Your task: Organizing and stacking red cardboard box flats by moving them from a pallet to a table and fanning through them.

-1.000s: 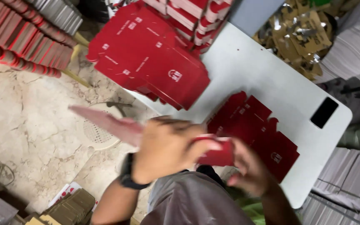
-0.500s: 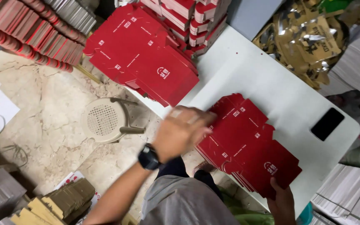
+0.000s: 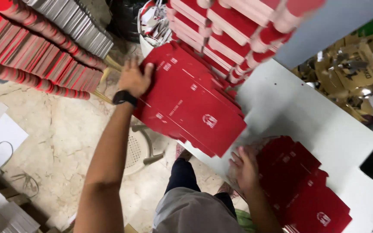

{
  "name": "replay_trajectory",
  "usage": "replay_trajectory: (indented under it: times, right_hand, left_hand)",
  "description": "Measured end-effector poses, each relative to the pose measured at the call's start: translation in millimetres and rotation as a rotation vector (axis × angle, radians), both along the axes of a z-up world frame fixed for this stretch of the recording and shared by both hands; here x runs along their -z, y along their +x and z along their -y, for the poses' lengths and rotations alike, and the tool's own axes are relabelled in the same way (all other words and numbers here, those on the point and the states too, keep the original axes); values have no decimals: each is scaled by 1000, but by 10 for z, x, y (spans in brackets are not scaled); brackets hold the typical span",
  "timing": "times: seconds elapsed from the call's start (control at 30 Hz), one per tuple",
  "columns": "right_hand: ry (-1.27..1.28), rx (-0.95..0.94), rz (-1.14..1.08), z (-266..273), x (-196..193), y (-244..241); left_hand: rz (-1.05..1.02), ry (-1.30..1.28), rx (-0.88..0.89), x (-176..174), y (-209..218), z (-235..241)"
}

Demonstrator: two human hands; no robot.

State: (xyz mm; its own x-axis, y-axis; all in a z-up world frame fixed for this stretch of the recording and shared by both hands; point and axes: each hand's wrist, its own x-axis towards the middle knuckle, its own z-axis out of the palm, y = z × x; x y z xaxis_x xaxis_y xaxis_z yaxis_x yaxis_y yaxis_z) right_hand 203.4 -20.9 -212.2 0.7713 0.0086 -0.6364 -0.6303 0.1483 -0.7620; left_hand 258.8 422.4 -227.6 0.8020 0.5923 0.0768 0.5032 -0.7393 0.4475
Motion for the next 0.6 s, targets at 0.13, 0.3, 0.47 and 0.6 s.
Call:
replay_trajectory:
  times: [0.13,0.3,0.47,0.6]
  right_hand:
    - [83,80,-163,-932,-486,163]
    - [-21,98,-371,-980,-474,392]
    - [-145,19,-420,-940,-426,407]
    - [-235,46,-466,-1242,-807,456]
  left_hand:
    - [-204,100,-45,159,63,151]
    - [-326,56,75,-245,94,271]
    - [-278,-119,63,-73,142,192]
    - [-426,-274,74,-375,266,-23]
